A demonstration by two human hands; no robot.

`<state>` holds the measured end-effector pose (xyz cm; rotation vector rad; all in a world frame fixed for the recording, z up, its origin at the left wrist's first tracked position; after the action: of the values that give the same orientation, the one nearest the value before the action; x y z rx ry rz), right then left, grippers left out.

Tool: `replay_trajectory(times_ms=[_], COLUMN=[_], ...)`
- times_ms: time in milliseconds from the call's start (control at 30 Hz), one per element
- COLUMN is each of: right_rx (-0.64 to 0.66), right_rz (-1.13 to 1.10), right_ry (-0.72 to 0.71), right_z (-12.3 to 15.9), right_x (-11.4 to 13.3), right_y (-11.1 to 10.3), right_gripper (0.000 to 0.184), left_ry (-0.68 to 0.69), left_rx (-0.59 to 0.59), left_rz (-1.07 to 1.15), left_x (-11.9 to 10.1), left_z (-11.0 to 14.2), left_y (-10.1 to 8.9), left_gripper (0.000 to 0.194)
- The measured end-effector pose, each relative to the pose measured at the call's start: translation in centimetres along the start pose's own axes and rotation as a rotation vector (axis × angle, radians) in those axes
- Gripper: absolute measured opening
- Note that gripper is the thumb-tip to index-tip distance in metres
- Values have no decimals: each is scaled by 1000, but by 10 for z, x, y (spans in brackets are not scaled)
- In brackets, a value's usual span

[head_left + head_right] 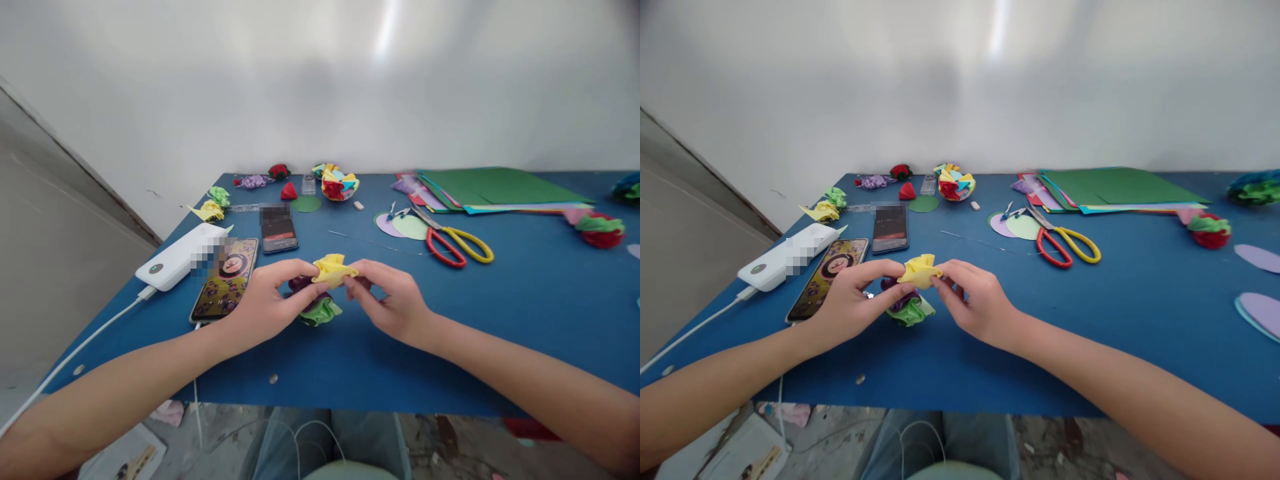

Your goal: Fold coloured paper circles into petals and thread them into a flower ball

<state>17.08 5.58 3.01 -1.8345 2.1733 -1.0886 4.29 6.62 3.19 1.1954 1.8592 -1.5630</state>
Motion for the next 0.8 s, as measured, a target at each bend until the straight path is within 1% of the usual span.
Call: replay_trajectory(times_ms=[100,200,300,400,467,567,667,800], right_rx=[35,76,64,92,137,160,183,238], right_rz=[71,203,415,634,753,898,963,979], right_ry=[-58,-94,-68,-58,-79,-145,-218,-314], right_z=[0,1,2,3,4,3,1,2], right_x=[6,7,0,-8,-9,-3,7,20], right_y=[2,2,-5,-6,-2,2,8,19], right_gripper=[15,19,17,16,16,21,23,19], left_ry=[-48,-86,-119,-129,-132,-146,-138,-155], left_rx=[36,82,132,222,262,297,323,343], left_rz=[1,23,1,-111,-169,-176,-165,-182], left_x=[5,8,9,9,9,8,5,5], left_z=[-1,-3,-4,-2,-1,2,4,6], left_y=[4,8,12,23,28,30,30,32], left_gripper=[18,19,22,26,27,20,17,17])
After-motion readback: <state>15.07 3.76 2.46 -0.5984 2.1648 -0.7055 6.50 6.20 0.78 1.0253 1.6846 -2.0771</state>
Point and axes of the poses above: each hand's wrist, its own z-axis away from the middle knuckle, its own y-axis out of the palm, x = y × z, the point moved 10 cm from there along -z, towards the middle knuckle, and after that the axes turned 14 degrees about -y, right-handed, at the moved point
